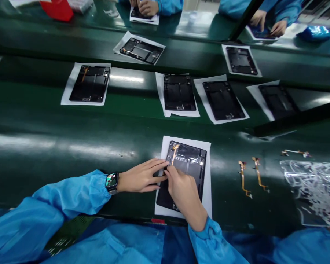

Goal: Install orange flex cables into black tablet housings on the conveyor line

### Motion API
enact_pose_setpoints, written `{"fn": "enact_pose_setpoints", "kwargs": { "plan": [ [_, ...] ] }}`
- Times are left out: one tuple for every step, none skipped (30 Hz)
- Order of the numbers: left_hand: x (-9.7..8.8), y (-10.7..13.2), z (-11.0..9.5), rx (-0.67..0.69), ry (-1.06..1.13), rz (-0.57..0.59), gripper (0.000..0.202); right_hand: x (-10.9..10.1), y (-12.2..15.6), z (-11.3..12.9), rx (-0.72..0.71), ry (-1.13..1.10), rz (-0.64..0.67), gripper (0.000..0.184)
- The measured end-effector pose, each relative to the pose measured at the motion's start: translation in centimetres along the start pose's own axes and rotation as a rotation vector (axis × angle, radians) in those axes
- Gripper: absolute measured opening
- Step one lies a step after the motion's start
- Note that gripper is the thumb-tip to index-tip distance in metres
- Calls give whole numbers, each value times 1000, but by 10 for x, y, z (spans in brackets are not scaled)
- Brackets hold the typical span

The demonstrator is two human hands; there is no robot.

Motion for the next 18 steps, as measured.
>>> {"fn": "enact_pose_setpoints", "kwargs": {
  "plan": [
    [0, 0, 0, -2, 0, -6, 41, -1, 1, -2, 7, -50, -8, 21],
    [0, 0, 0, -4, 0, -12, 40, -3, 3, -4, 21, -110, -24, 20],
    [0, 0, 1, -6, 1, -20, 39, -5, 5, -5, 37, -174, -43, 19],
    [0, 0, 1, -7, 2, -25, 38, -6, 7, -7, 56, -231, -67, 18],
    [0, 1, 1, -7, 4, -29, 38, -7, 9, -7, 74, -276, -92, 18],
    [0, 0, 1, -6, 6, -30, 37, -7, 10, -8, 87, -308, -111, 17],
    [0, 0, 1, -5, 7, -30, 37, -7, 12, -8, 97, -329, -128, 17],
    [0, 0, 1, -5, 8, -29, 37, -6, 13, -7, 102, -340, -141, 16],
    [0, 0, 1, -7, 8, -30, 37, -5, 14, -6, 105, -343, -153, 15],
    [1, 0, 1, -10, 8, -31, 37, -4, 14, -6, 106, -341, -159, 14],
    [1, 0, 1, -12, 9, -34, 37, -3, 14, -5, 104, -338, -158, 14],
    [1, 0, 1, -14, 9, -37, 37, -2, 13, -5, 102, -333, -155, 14],
    [0, 0, 1, -14, 9, -39, 37, -1, 13, -5, 99, -325, -147, 14],
    [0, 0, 1, -14, 7, -40, 37, -1, 13, -5, 96, -315, -140, 14],
    [0, 0, 1, -13, 5, -39, 37, 0, 12, -5, 92, -305, -137, 15],
    [0, 0, 1, -12, 2, -36, 37, 0, 12, -5, 87, -294, -139, 15],
    [0, 0, 1, -12, -1, -33, 37, 0, 12, -5, 82, -280, -144, 15],
    [1, 0, 1, -13, -2, -28, 36, 0, 12, -4, 78, -263, -149, 15]
  ]
}}
Point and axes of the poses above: each hand's wrist, its own y-axis away from the middle knuckle, its own x-axis out of the palm, z = x × y, the point moved 2 cm from there along -y, towards the middle knuckle, and after that the axes turned 8 degrees about -y, right-handed, at the moved point
